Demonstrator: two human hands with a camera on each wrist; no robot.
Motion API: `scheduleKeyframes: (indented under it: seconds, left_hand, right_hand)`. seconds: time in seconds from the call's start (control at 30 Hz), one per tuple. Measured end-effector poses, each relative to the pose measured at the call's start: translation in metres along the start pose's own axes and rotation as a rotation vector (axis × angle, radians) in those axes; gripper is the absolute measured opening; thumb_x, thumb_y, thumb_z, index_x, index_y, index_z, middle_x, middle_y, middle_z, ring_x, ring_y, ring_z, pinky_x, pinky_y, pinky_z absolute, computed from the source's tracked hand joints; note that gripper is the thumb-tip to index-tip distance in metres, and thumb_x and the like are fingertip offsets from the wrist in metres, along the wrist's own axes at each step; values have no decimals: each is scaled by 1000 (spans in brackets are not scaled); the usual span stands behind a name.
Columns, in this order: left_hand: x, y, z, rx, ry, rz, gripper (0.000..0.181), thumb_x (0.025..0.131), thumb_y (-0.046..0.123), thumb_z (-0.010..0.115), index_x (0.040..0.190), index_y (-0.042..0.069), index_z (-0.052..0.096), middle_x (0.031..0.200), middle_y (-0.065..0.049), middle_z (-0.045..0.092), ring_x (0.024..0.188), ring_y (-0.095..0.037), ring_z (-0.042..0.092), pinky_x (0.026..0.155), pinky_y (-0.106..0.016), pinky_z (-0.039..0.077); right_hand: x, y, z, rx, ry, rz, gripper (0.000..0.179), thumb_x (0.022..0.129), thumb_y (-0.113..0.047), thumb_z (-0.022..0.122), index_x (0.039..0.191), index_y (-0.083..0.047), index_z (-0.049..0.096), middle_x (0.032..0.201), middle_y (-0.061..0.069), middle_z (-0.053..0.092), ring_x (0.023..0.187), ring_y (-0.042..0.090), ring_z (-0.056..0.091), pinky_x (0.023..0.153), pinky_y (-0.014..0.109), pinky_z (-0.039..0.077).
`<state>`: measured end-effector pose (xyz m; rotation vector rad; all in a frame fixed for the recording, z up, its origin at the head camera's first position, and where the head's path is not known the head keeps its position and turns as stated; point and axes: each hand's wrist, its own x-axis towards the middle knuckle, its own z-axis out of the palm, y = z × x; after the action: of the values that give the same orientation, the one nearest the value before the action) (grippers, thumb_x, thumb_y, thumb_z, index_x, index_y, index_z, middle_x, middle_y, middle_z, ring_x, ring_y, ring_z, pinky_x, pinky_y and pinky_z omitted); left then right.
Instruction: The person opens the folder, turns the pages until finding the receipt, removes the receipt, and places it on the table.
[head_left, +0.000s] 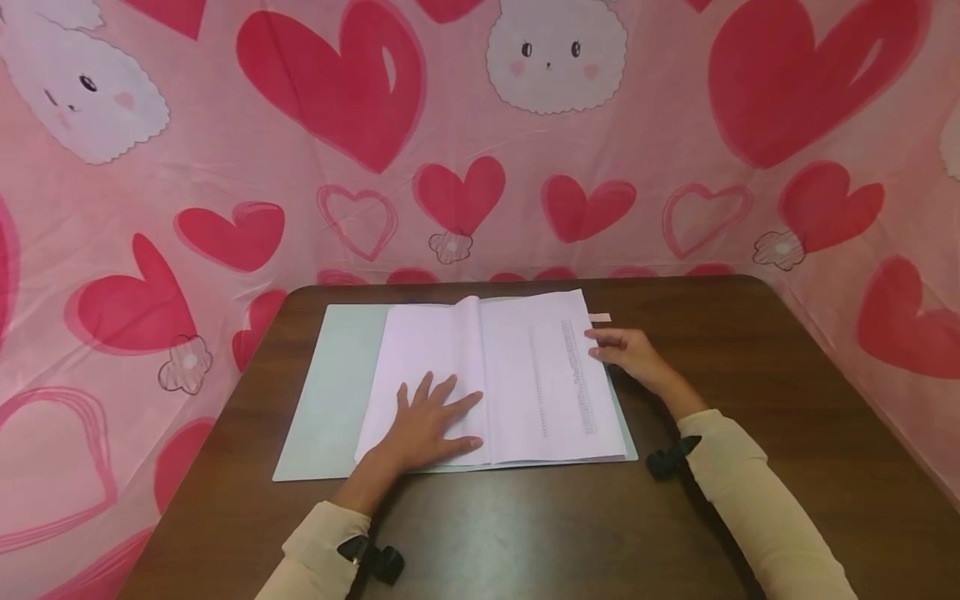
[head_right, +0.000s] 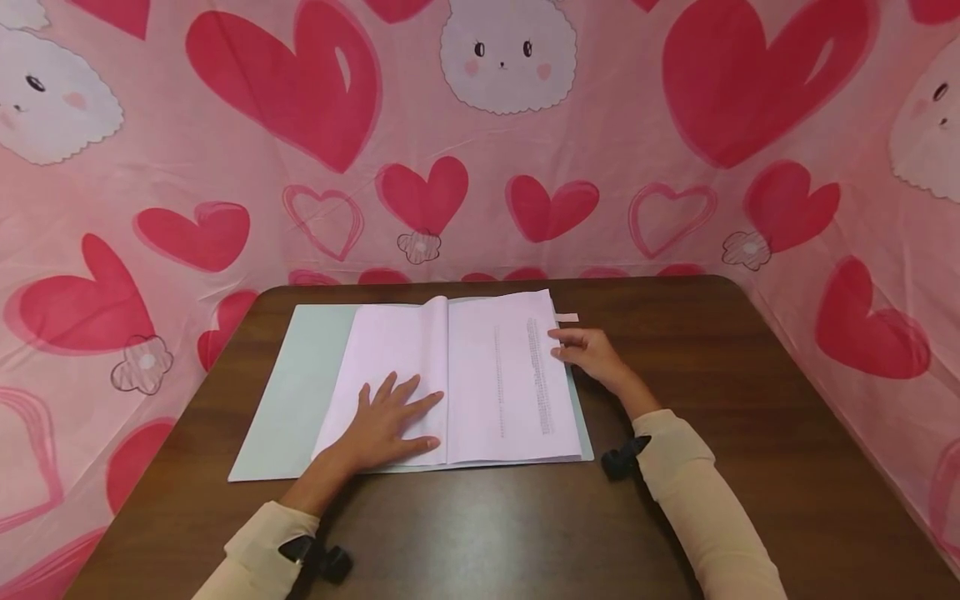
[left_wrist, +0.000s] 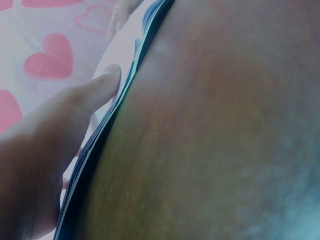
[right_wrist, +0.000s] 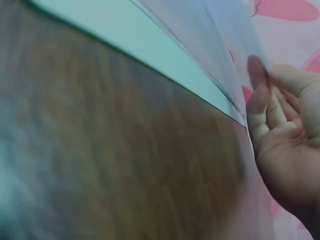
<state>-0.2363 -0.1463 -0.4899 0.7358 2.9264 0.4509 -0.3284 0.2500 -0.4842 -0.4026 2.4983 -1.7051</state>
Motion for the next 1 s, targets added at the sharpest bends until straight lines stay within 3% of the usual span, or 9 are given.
scheduleKeyframes:
  seconds: [0.23,0.33,0.47,0.67,0.87,1.0]
  left_hand:
    - [0,1,-4,13,14,2,81,86,78,50,157,45,31,171,-3,25,160,-42,9,119,-78,-1]
    - [1,1,-4,20,19,5,81,86,78,50,157,43,32,171,-4,26,160,-43,10,119,-79,-1]
    - [1,1,-4,44,14,9,81,86,79,49,158,43,31,171,-5,26,160,-43,11,119,-79,0]
    - [3,5,-7,68,-3,9,83,86,79,48,158,41,32,171,-6,25,160,-43,11,119,-78,1]
    - [4,7,-9,62,-29,-14,88,84,80,49,159,38,32,171,-7,25,160,-43,11,120,-78,1]
    - [7,8,-11,39,-22,-17,89,83,78,52,159,36,32,171,-7,25,160,-41,12,121,-77,2]
  right_hand:
    - [3,-15,-4,67,25,-8,44,98,-12,66,137,7,58,142,27,58,92,-2,68,84,14,57]
    - [4,-20,-3,105,24,-21,45,98,-11,65,138,9,56,129,3,69,92,-1,69,85,14,57]
    - [5,-28,-2,166,15,-36,47,99,-9,64,140,11,52,109,-23,69,90,1,71,85,16,58]
    - [10,-42,0,164,31,-52,48,100,-14,64,142,7,53,111,-21,68,91,3,72,85,18,59]
    - [18,-61,8,137,1,-79,50,100,-20,63,145,0,52,120,-15,66,99,4,70,89,20,58]
    - [26,-76,17,181,-24,-93,49,101,-16,62,144,3,52,117,-17,67,99,6,68,89,20,58]
